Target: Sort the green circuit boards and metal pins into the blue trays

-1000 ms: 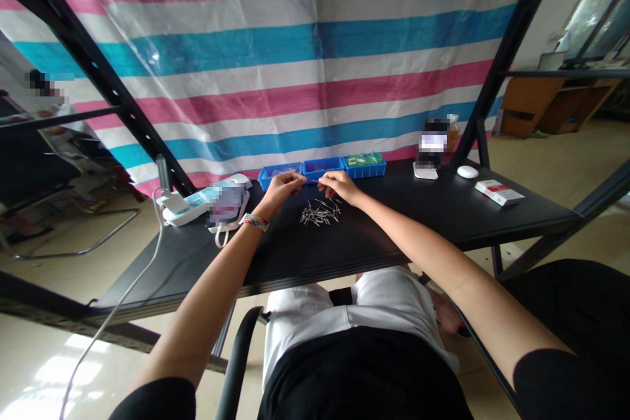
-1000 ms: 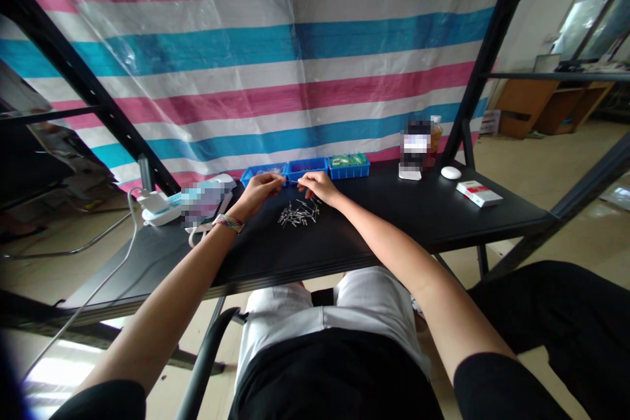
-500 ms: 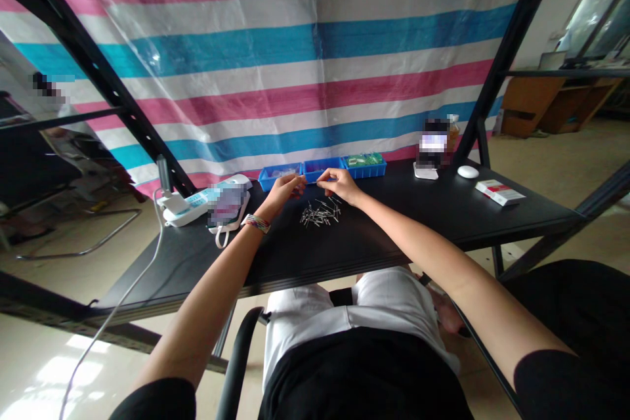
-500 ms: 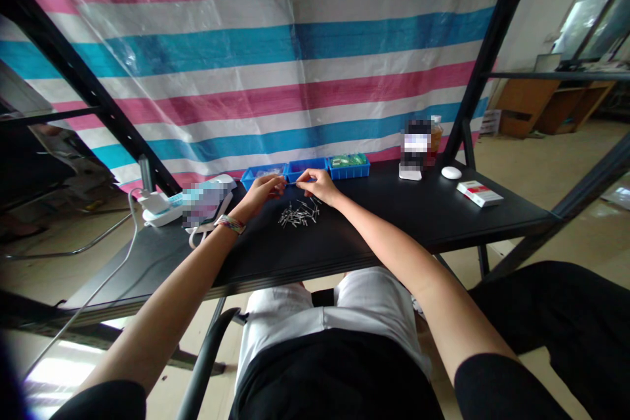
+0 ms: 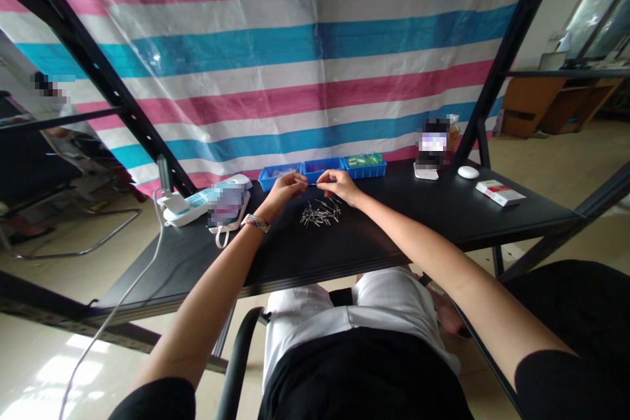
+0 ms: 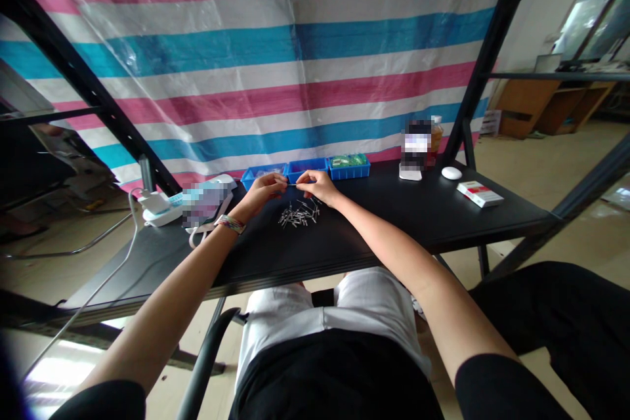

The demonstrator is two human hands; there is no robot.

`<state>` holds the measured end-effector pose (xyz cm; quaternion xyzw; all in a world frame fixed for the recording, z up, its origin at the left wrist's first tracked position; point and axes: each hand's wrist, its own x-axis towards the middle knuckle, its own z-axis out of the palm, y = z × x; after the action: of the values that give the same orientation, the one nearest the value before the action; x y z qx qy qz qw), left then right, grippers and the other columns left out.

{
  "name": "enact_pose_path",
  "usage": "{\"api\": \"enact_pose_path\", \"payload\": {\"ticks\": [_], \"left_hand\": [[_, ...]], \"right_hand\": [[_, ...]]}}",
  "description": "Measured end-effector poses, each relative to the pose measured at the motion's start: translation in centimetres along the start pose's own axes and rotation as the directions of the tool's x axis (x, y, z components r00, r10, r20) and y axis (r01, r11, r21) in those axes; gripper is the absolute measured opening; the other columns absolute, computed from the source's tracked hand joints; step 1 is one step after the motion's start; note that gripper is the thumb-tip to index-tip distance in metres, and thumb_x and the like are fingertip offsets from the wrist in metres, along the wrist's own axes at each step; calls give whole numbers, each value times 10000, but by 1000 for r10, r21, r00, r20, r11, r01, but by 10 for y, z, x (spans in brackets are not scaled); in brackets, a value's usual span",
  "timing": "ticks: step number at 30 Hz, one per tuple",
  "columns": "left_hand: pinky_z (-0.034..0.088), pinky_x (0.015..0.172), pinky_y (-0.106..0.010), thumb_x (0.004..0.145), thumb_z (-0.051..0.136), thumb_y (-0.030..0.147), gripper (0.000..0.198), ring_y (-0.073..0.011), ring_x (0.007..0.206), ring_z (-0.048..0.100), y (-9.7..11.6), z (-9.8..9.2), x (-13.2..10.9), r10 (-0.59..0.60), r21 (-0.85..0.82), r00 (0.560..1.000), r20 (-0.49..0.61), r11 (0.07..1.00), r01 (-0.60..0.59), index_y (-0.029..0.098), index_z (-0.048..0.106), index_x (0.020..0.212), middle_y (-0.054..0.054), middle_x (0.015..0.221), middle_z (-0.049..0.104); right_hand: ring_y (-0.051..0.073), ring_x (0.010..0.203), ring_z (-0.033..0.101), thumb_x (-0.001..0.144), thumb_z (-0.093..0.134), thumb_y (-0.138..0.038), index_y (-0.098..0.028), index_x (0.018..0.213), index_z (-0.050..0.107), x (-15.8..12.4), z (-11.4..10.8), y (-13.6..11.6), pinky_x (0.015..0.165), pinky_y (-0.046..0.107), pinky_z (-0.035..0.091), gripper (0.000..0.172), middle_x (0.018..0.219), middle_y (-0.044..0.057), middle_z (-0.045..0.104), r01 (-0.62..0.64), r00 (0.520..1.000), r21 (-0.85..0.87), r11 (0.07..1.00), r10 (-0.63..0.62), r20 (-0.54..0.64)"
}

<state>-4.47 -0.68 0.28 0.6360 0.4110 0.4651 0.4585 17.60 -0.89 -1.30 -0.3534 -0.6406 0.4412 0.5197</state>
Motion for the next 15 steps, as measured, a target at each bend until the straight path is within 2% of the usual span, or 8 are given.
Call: {"api": "enact_pose_path", "payload": {"ticks": [9, 13, 15], "left_hand": [[527, 699, -281, 668, 868, 366, 394, -183, 825, 684, -3, 0, 0, 38, 28, 999, 28, 999, -39, 199, 726, 996, -34, 894, 738], [524, 690, -272, 672, 846, 361, 377, -174, 799, 670, -2, 0, 0, 37, 45, 998, 42, 998, -39, 196, 730, 990, -23, 869, 722], [518, 677, -268, 683, 822, 358, 345, -170, 777, 662, -4, -1, 2, 33, 74, 999, 44, 997, -36, 193, 735, 973, -17, 839, 708]], "right_hand": [[110, 519, 617, 728, 877, -306, -187, 809, 685, -1, 1, -1, 503, 226, 512, 240, 693, -24, 673, -49, 999, 34, 998, 50, -21], [108, 513, 609, 731, 847, -299, -190, 784, 668, 3, -1, 3, 510, 229, 505, 216, 697, -27, 667, -5, 999, 15, 1000, 6, -33], [110, 509, 606, 747, 811, -293, -199, 778, 659, 6, -4, 6, 519, 237, 504, 182, 710, -29, 670, 37, 996, -15, 999, -38, -86]]}}
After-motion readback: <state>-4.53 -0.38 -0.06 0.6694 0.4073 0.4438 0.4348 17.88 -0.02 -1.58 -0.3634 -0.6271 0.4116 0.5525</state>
